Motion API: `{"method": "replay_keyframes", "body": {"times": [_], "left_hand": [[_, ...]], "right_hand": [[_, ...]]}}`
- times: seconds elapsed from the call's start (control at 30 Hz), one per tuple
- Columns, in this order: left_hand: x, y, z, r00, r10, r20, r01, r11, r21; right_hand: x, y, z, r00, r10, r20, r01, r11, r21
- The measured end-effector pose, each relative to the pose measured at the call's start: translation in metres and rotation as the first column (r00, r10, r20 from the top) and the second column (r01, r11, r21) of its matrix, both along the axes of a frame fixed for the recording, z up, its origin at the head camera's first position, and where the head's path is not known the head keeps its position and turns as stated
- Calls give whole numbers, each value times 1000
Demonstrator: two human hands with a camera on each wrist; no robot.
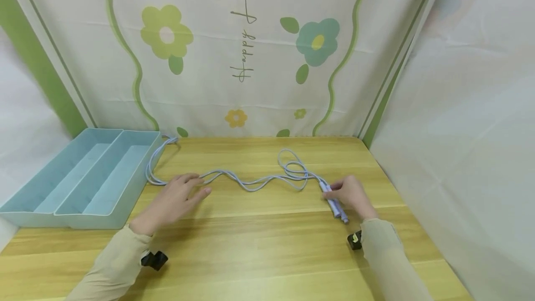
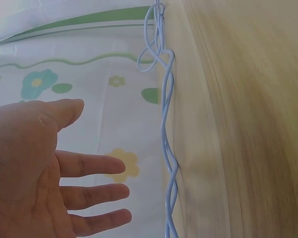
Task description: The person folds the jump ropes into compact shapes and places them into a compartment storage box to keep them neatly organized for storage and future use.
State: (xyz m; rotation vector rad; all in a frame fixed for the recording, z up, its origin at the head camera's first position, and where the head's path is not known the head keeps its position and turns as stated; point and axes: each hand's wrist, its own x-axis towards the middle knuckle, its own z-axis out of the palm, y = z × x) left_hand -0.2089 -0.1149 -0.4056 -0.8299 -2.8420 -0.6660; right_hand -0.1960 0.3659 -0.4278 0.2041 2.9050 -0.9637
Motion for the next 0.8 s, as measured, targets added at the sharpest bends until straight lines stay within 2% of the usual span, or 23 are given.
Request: {"method": "replay_keyframes", "body": {"times": [0.27,0.4,0.57,0.8], "left_hand": [[0,0,0,1000,6,0,-6,1000,0],[0,0,1,1000,9,-3,-9,1000,-4],[1,0,3,1000,8,-6,-8,1000,-6],[2,0,2,1000,7,-3,-7,1000,-16]], "right_hand": [[8,-6,6,997,-55,51,54,998,26],[9,-11,7,999,-23,48,21,999,33],[4,-11,3,998,52,40,-52,999,-4],[0,-7,-1,994,106,24,-106,994,-25]]}}
